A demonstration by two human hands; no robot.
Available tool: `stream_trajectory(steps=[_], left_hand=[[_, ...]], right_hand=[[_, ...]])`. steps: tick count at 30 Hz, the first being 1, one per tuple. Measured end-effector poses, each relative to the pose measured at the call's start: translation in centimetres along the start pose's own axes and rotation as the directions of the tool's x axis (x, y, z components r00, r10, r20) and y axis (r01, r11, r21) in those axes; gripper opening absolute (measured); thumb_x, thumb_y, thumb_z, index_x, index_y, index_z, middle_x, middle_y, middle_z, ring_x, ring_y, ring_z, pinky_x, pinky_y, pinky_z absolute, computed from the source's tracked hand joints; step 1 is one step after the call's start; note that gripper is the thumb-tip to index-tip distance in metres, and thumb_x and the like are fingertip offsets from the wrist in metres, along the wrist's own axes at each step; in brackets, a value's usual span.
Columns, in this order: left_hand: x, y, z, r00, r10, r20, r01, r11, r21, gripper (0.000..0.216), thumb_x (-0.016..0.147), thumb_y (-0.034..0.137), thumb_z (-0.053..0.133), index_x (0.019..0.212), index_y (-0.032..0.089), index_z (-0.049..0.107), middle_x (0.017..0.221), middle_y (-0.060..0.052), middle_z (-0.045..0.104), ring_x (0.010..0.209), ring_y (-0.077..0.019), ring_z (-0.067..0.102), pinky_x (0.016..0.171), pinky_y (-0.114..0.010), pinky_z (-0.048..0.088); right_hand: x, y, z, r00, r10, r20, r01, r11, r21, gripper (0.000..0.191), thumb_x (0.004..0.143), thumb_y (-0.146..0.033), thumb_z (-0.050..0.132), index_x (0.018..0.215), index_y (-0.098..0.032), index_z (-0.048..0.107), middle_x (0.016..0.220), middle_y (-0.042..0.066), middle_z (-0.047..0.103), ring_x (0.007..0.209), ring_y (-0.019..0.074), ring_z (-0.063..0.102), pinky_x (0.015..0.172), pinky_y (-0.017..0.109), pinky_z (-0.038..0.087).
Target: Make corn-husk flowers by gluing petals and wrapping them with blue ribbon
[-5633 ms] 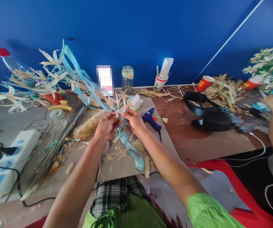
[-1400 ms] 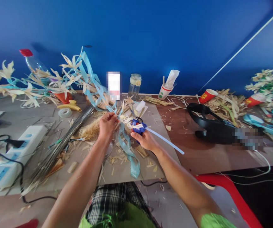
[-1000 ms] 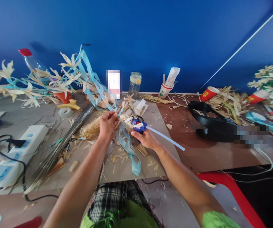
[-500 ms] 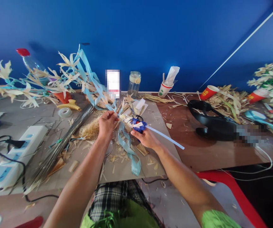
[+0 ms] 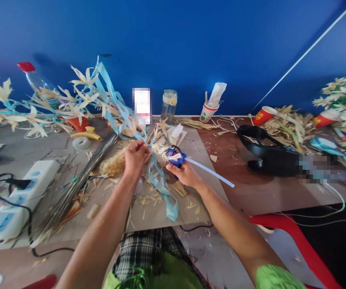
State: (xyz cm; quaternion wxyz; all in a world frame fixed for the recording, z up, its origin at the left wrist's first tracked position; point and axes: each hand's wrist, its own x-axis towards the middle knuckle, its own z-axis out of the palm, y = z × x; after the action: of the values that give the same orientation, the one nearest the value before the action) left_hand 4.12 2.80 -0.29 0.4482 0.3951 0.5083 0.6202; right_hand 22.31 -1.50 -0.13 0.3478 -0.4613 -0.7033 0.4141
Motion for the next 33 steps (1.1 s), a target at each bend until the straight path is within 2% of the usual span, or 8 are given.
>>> stream_trajectory(steps=[18, 33], left_hand=[[-0.07, 0.39, 0.12, 1.000, 0.000, -0.011, 0.000, 1.000, -0.007, 0.018, 0.065, 0.029, 0.066, 0.075, 0.015, 0.060, 0.054, 0.003, 0.055, 0.046, -0.0074, 0.047, 0.043, -0.018, 0.032], [0.07, -0.27, 0.08, 1.000, 0.012, 0.008, -0.012, 1.000, 0.002, 0.016, 0.067, 0.028, 0.065, 0.075, 0.015, 0.059, 0.054, 0.004, 0.054, 0.044, -0.0064, 0.047, 0.042, -0.018, 0.030]], right_hand=[[-0.02, 0.04, -0.20, 1.000, -0.017, 0.026, 0.018, 0.999, -0.034, 0.037, 0.081, -0.054, 0.049, 0.075, -0.018, 0.055, 0.069, 0.000, 0.055, 0.069, 0.0154, 0.051, 0.070, 0.026, 0.042], [-0.09, -0.02, -0.34, 1.000, -0.004, 0.020, 0.005, 1.000, -0.023, 0.037, 0.081, -0.053, 0.050, 0.071, -0.018, 0.053, 0.065, -0.002, 0.050, 0.063, 0.0125, 0.044, 0.064, 0.023, 0.039]])
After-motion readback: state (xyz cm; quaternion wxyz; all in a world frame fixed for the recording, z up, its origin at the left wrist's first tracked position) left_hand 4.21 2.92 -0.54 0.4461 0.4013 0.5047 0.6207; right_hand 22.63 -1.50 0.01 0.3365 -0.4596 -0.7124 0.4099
